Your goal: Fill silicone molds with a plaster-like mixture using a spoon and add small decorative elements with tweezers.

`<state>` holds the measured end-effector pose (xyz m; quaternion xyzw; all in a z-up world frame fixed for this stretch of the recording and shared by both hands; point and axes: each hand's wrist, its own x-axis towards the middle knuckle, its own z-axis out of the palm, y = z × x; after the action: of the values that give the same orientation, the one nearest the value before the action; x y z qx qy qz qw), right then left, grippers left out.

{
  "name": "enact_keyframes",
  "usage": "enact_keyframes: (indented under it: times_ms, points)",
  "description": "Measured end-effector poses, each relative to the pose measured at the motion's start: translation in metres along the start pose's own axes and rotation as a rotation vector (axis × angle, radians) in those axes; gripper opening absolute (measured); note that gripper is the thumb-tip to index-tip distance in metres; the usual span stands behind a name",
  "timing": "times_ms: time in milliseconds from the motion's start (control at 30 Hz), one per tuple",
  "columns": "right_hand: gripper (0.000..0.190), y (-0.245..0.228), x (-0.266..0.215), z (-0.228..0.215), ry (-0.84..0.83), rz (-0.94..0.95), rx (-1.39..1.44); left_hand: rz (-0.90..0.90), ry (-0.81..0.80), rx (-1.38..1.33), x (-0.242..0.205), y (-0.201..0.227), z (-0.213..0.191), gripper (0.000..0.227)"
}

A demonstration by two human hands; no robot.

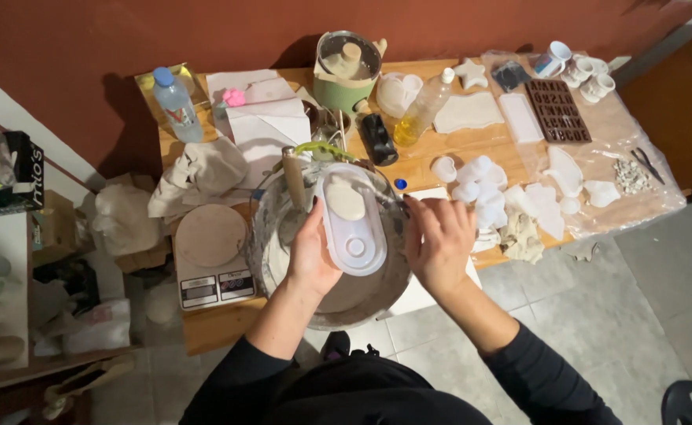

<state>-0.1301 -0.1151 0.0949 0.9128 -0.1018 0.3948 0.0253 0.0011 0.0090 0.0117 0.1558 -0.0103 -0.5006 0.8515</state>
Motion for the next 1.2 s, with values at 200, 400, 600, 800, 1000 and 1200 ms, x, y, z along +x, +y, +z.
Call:
enact_keyframes:
  times_ms: [200,400,600,800,1000,1200]
  points:
    - [0.011,0.047,-0.018,0.026,-0.266,0.567,0.694,-0.030,-0.058,-0.074,0.007,0.002,-0.021,0.056]
    - [0.020,0.074,-0.015,0.021,-0.536,0.938,1.156,-0.018,-0.068,-0.051,0.000,0.019,-0.026,0.056]
    - [0.019,0.072,-0.015,0.019,-0.595,1.030,1.196,0.008,0.007,-0.023,-0.004,0.022,-0.035,0.057]
    - [0.018,0.097,-0.028,0.042,-0.599,0.920,0.993,0.062,-0.037,-0.049,-0.009,0.032,-0.056,0.061]
    - [0.015,0.080,-0.033,0.104,-0.802,0.191,0.099,0.166,0.019,0.009,-0.024,0.046,-0.068,0.057]
    - [0.016,0.064,-0.084,0.207,-1.079,-0.153,-0.310,0.254,0.009,0.051,-0.052,0.063,-0.052,0.058]
